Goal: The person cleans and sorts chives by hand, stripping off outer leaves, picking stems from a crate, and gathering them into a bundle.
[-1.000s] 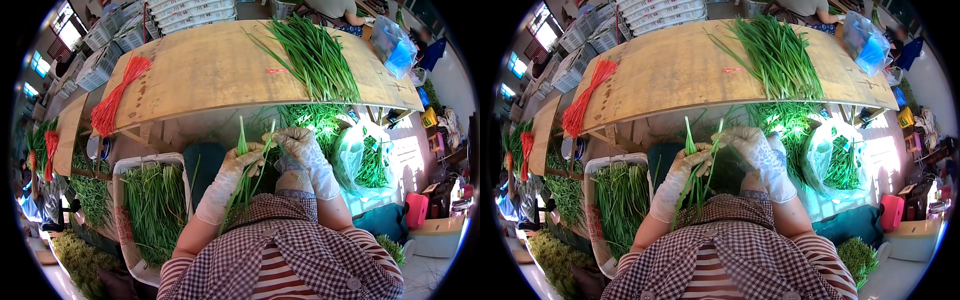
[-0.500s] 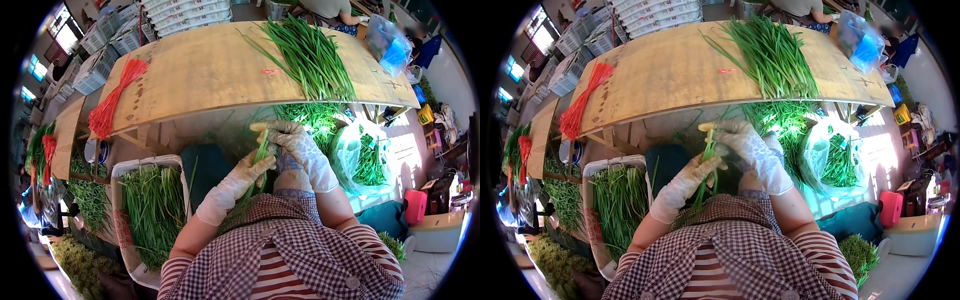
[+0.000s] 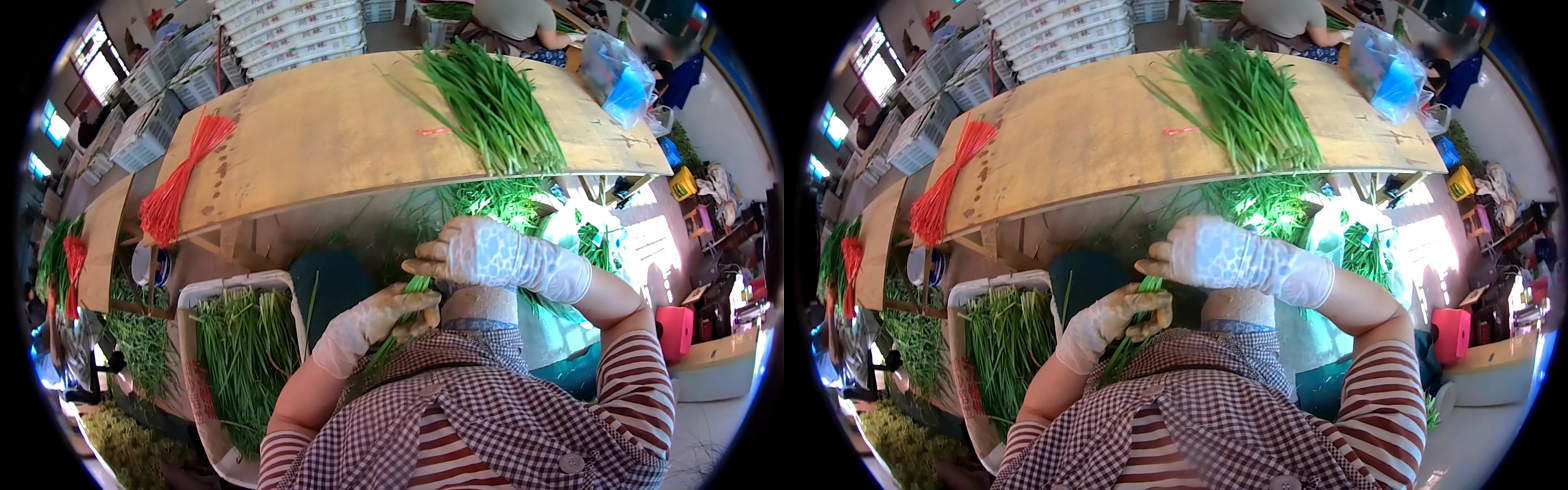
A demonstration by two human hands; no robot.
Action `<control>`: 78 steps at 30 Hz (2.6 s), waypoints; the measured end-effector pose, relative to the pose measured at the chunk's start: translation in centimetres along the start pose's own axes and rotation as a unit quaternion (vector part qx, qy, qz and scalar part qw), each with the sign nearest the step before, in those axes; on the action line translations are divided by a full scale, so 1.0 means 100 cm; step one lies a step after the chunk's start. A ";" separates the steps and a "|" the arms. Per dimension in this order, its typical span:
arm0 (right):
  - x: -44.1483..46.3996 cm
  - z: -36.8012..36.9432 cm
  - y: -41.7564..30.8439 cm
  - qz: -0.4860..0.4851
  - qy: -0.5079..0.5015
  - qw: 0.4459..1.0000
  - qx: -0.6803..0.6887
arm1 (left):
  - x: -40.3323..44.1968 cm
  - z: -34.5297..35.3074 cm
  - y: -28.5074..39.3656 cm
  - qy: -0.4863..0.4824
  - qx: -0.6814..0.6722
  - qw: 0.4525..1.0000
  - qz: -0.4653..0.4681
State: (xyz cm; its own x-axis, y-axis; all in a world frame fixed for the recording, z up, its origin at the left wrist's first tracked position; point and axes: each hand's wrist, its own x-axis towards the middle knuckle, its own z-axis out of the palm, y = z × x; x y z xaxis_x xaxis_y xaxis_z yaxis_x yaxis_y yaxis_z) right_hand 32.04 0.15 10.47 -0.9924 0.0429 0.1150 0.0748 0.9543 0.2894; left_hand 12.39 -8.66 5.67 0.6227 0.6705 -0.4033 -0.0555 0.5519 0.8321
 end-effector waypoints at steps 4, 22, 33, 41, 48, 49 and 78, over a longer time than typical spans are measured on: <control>-0.003 -0.003 -0.003 0.008 -0.025 0.999 -0.037 | -0.007 0.000 0.003 -0.003 -0.026 1.000 0.013; -0.097 0.042 0.144 0.618 -0.052 0.761 -0.189 | -0.064 -0.102 -0.089 0.473 -0.031 0.868 0.151; -0.051 -0.008 0.088 0.550 0.176 0.817 -0.013 | -0.150 -0.134 -0.264 0.766 0.106 0.629 0.082; 0.134 0.069 -0.061 0.421 0.067 0.816 0.391 | -0.105 -0.205 -0.256 0.734 0.341 0.580 -0.099; 0.228 0.150 -0.113 0.361 -0.036 0.821 0.441 | -0.118 -0.229 -0.256 0.735 0.201 0.635 -0.125; 0.239 0.156 -0.122 0.328 -0.004 0.831 0.450 | -0.125 -0.231 -0.257 0.754 0.155 0.631 -0.096; 0.301 0.257 -0.209 0.331 0.132 0.318 0.878 | -0.195 -0.213 -0.227 0.603 -0.091 0.723 0.323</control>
State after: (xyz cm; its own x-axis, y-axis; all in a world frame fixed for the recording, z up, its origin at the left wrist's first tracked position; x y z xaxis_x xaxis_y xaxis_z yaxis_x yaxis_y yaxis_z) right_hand -1.85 -10.89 -16.51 -0.7556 0.6016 -0.2592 -0.1409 -0.5357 -0.8325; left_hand -15.12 -23.68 -13.50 -0.7076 0.7018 -0.0825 -0.2003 -0.0873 0.9758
